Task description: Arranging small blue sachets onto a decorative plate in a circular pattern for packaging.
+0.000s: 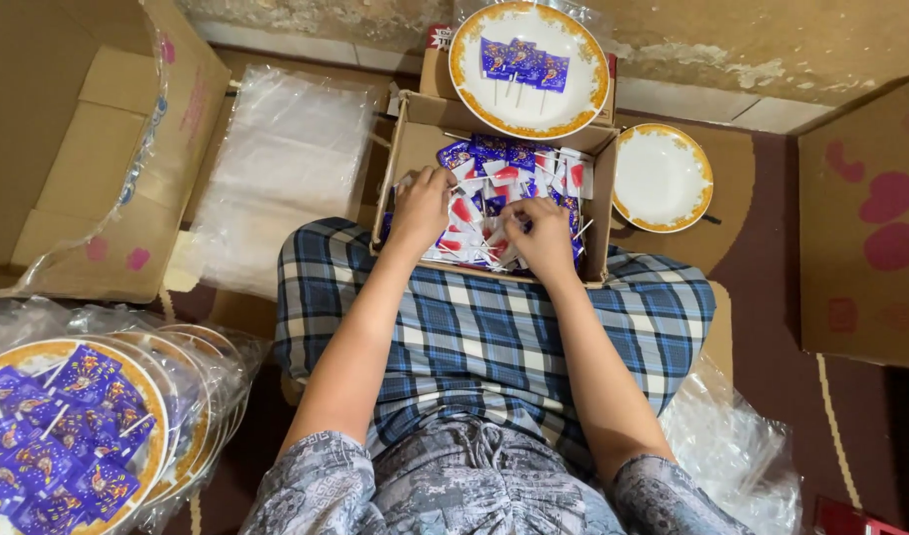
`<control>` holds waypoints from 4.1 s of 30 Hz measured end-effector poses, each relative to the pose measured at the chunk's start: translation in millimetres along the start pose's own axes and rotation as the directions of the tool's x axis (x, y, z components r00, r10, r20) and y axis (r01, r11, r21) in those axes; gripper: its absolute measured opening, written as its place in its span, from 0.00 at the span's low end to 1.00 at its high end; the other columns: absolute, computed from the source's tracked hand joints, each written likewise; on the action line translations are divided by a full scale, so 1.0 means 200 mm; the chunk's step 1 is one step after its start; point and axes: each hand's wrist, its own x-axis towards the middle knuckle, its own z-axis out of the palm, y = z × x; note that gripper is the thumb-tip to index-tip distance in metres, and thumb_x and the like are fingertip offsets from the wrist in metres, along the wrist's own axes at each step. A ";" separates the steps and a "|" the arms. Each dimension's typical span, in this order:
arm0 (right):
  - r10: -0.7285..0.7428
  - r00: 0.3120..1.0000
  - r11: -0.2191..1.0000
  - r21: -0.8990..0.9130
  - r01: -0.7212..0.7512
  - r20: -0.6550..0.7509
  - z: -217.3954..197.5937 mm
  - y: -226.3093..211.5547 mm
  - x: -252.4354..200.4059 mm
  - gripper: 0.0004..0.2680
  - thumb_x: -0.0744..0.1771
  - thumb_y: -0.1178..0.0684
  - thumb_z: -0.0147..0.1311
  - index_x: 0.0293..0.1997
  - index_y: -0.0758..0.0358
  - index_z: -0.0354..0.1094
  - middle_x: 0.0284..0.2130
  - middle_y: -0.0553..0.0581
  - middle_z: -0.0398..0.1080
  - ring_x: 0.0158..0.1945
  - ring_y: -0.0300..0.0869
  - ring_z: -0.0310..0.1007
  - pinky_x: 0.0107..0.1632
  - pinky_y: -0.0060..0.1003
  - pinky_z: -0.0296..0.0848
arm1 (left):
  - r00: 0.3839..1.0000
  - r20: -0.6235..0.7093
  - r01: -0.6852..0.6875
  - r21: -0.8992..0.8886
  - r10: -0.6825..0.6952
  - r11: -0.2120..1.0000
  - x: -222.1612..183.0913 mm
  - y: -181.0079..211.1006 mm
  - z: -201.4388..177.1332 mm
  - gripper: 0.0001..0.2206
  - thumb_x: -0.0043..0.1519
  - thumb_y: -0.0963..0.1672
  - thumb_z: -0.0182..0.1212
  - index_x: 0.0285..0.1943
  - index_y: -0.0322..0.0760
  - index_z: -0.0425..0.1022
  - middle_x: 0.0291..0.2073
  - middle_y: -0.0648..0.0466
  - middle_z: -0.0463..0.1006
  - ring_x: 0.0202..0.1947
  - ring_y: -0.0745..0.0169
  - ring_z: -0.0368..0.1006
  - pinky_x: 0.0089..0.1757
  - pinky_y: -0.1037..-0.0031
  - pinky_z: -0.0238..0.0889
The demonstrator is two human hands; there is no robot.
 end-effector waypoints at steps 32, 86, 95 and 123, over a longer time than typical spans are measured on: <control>0.243 0.959 0.958 -0.117 -0.260 -0.144 0.05 0.13 -0.03 0.02 0.65 0.57 0.63 0.38 0.56 0.74 0.35 0.50 0.64 0.48 0.51 0.63 0.54 0.47 0.65 | 0.993 -0.113 0.047 0.081 -0.038 0.996 -0.04 -0.04 0.04 0.06 0.53 0.37 0.65 0.37 0.34 0.76 0.32 0.46 0.74 0.36 0.38 0.77 0.39 0.55 0.73; 0.135 0.967 0.978 -0.128 -0.165 -0.214 -0.14 0.27 0.78 0.09 0.64 0.50 0.68 0.32 0.53 0.67 0.27 0.48 0.70 0.35 0.47 0.73 0.48 0.46 0.57 | 0.923 -0.378 -0.050 0.058 0.068 0.997 0.78 0.27 -0.04 0.04 0.60 0.44 0.63 0.41 0.46 0.76 0.41 0.56 0.66 0.50 0.52 0.62 0.46 0.56 0.57; 0.024 0.956 0.994 0.108 0.008 -0.294 -0.23 0.08 0.39 0.05 0.67 0.57 0.66 0.35 0.58 0.72 0.24 0.53 0.68 0.28 0.46 0.69 0.37 0.37 0.67 | 0.974 -0.016 0.194 -0.459 -0.227 0.867 0.38 0.15 -0.20 0.09 0.65 0.48 0.59 0.43 0.44 0.65 0.33 0.46 0.78 0.44 0.35 0.77 0.44 0.53 0.67; 0.124 0.992 0.992 -0.023 -0.124 -0.005 -0.05 0.19 0.05 0.04 0.65 0.53 0.66 0.41 0.51 0.81 0.40 0.51 0.71 0.45 0.50 0.78 0.49 0.42 0.76 | 0.989 0.140 -0.010 -0.251 0.046 0.968 0.00 0.00 -0.05 0.08 0.56 0.39 0.68 0.41 0.39 0.74 0.42 0.49 0.71 0.49 0.36 0.72 0.50 0.54 0.68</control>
